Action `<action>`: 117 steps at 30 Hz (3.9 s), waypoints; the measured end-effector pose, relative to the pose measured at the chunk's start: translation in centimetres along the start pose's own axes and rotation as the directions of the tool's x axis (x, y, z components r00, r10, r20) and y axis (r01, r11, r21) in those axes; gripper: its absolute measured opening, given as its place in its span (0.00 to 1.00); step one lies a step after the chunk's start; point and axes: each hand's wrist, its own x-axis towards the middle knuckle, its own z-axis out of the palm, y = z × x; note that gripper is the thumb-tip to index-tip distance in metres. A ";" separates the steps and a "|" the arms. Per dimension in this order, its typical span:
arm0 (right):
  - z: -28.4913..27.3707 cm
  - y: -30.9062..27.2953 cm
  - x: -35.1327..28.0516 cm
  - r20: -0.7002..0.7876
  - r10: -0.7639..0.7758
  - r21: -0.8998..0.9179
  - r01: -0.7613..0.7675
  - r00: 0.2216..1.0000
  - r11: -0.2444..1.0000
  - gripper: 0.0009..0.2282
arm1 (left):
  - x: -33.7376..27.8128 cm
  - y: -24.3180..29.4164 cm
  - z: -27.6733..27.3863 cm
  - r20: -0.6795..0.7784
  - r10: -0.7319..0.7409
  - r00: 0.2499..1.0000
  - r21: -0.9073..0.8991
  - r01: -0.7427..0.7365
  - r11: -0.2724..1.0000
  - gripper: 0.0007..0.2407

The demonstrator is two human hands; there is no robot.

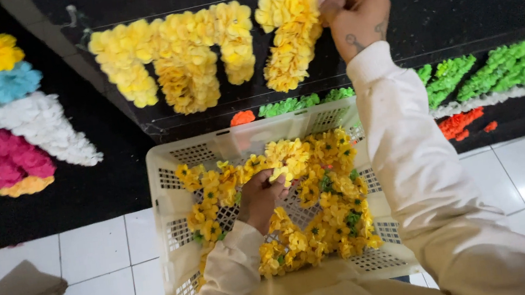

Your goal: The person is taking yellow flowers from a white plastic crate and pinning them onto a black board to create a floral sign or decoration.

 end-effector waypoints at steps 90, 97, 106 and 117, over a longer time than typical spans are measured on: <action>-5.2 -3.3 -2.7 0.032 0.067 0.116 -0.071 0.997 0.991 0.05 | -3.4 14.1 5.4 -0.012 0.245 0.970 -0.410 -0.228 0.883 0.13; -3.4 -1.9 -1.8 0.009 0.215 0.251 -0.210 0.977 0.945 0.06 | -1.8 13.1 4.3 -0.039 0.173 0.984 -0.546 -0.166 0.821 0.13; -3.2 -2.9 -0.1 0.001 0.304 0.005 -0.304 0.953 0.953 0.12 | -0.3 12.1 3.6 -0.114 0.252 0.961 -0.460 -0.276 0.844 0.15; -2.1 -5.2 -13.5 0.426 0.223 0.279 -0.361 0.877 0.890 0.16 | -1.4 13.2 4.5 -0.054 0.343 0.938 -0.523 -0.319 0.790 0.03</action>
